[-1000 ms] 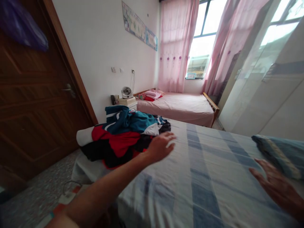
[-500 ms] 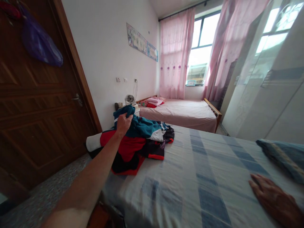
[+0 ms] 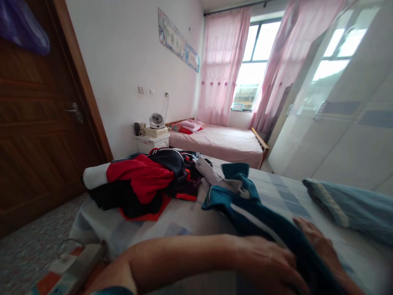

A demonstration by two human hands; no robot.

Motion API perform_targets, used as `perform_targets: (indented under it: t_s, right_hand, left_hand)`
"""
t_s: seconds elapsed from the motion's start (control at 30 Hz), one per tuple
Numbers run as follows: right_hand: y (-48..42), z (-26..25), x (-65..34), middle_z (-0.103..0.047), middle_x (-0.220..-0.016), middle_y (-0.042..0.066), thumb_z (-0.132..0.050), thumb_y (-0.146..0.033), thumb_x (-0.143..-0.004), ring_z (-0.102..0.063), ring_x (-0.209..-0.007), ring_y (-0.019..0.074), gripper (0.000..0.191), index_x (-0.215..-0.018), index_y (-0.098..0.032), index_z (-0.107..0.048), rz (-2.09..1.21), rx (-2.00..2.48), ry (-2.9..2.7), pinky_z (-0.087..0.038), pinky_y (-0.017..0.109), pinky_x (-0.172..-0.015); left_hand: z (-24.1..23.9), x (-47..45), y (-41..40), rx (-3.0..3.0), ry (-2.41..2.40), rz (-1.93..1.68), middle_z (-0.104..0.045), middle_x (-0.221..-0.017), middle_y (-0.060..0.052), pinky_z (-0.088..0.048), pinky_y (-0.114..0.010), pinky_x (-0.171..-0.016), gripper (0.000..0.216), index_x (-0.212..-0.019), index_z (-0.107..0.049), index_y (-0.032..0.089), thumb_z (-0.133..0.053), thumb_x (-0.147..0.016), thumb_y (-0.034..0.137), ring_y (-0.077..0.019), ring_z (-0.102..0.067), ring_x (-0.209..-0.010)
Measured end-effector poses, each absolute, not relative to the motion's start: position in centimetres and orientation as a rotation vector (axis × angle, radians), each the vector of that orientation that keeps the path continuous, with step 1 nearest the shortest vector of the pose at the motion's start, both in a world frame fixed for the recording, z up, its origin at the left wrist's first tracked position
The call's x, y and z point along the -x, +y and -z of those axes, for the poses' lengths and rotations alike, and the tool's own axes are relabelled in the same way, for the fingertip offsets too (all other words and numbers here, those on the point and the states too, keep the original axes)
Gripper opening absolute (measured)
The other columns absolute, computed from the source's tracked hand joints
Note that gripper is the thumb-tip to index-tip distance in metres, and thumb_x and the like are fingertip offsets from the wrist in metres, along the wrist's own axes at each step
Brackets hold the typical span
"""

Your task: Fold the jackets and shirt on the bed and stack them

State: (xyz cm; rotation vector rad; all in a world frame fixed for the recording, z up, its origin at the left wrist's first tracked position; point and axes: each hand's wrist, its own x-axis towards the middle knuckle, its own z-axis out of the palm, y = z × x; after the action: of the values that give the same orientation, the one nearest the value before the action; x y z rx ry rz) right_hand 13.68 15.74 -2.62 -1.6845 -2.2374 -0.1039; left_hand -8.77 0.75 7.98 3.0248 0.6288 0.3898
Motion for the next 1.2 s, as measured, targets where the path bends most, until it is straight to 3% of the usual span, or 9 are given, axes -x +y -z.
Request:
perform_targets:
  t_s: [0.1,0.23,0.3,0.47,0.63,0.87,0.97,1.07,1.2]
  right_hand:
    - [15.7,2.7,-13.6,-0.050,-0.135,0.012,-0.021,-0.041,-0.087,-0.044,-0.125,0.0270,0.056,-0.124,-0.014,-0.053,0.093,1.729,-2.270,-0.040,0.048,-0.095]
    - [15.6,2.6,-13.4,-0.050,-0.133,0.013,-0.023,-0.037,-0.090,-0.044,-0.124,0.0253,0.051,-0.124,-0.013,-0.053,0.100,1.704,-2.284,-0.039,0.044,-0.096]
    - [15.4,2.5,-13.3,-0.051,-0.132,0.013,-0.025,-0.035,-0.090,-0.045,-0.123,0.0249,0.048,-0.122,-0.014,-0.054,0.105,1.700,-2.270,-0.039,0.043,-0.096]
    - [15.2,2.6,-13.2,-0.054,-0.129,0.015,-0.031,-0.033,-0.089,-0.048,-0.120,0.0258,0.044,-0.118,-0.013,-0.057,0.082,1.631,-2.229,-0.038,0.043,-0.097]
    - [14.7,0.4,-12.5,-0.056,-0.125,0.014,-0.032,-0.036,-0.089,-0.051,-0.117,0.0242,0.043,-0.119,-0.013,-0.054,-0.085,1.449,-2.082,-0.038,0.041,-0.100]
    - [11.0,-6.7,-4.6,-0.055,-0.128,0.009,-0.045,-0.043,-0.088,-0.043,-0.123,0.0251,0.039,-0.117,-0.020,-0.057,-0.014,1.031,-2.332,-0.033,0.043,-0.102]
    - [10.9,-6.9,-0.7,-0.056,-0.126,0.009,-0.054,-0.032,-0.081,-0.040,-0.126,0.0277,0.028,-0.105,-0.019,-0.062,0.007,0.968,-2.420,-0.028,0.044,-0.103]
    - [12.7,-6.7,0.5,-0.064,-0.106,0.008,-0.051,-0.021,-0.076,-0.053,-0.109,0.0239,0.015,-0.085,-0.018,-0.062,-0.211,1.103,-2.264,-0.035,0.039,-0.098]
    - [15.9,-8.8,-3.7,-0.063,-0.090,0.010,-0.034,-0.025,-0.083,-0.060,-0.083,0.0208,0.027,-0.094,-0.015,-0.056,-0.405,1.268,-1.884,-0.047,0.036,-0.078]
  left_hand:
    - [-6.3,8.4,-1.5,-3.043,0.630,-0.407,-0.065,-0.105,-0.005,-0.051,-0.023,-0.074,0.028,-0.104,-0.065,0.016,-0.050,-0.088,0.033,-0.0170,-0.063,-0.092]
    - [-7.8,11.8,-1.9,-2.842,0.996,-1.021,-0.063,-0.112,-0.005,-0.048,-0.022,-0.088,0.026,-0.107,-0.062,0.016,-0.041,-0.091,0.020,-0.0138,-0.060,-0.101]
    - [-8.5,14.1,-1.2,-2.662,1.352,-1.253,-0.061,-0.118,-0.008,-0.045,-0.029,-0.095,0.027,-0.110,-0.061,0.017,-0.042,-0.091,0.019,-0.0168,-0.056,-0.108]
    - [-6.8,19.0,0.6,-2.189,1.897,-1.088,-0.055,-0.127,-0.012,-0.039,-0.041,-0.102,0.040,-0.120,-0.057,0.017,-0.051,-0.087,0.039,-0.0259,-0.050,-0.119]
    - [-5.3,20.1,0.7,-1.838,1.870,-0.885,-0.058,-0.126,-0.014,-0.040,-0.038,-0.100,0.056,-0.127,-0.052,0.013,-0.052,-0.083,0.047,-0.0269,-0.053,-0.117]
    - [-6.9,17.1,0.2,-1.841,1.754,-0.983,-0.064,-0.117,-0.011,-0.042,-0.035,-0.095,0.045,-0.122,-0.057,0.014,-0.055,-0.080,0.031,-0.0255,-0.058,-0.108]
    - [-7.0,16.1,0.2,-1.831,1.697,-1.013,-0.065,-0.114,-0.010,-0.043,-0.034,-0.094,0.044,-0.121,-0.057,0.013,-0.054,-0.080,0.029,-0.0244,-0.059,-0.104]
    - [-7.5,16.7,0.2,-1.766,1.652,-1.118,-0.066,-0.110,-0.008,-0.044,-0.032,-0.089,0.039,-0.115,-0.060,0.014,-0.054,-0.079,0.028,-0.0235,-0.060,-0.101]
    - [-9.2,20.1,-0.7,-1.455,1.582,-1.320,-0.069,-0.096,-0.005,-0.049,-0.027,-0.068,0.037,-0.111,-0.060,0.015,-0.053,-0.078,0.032,-0.0195,-0.064,-0.079]
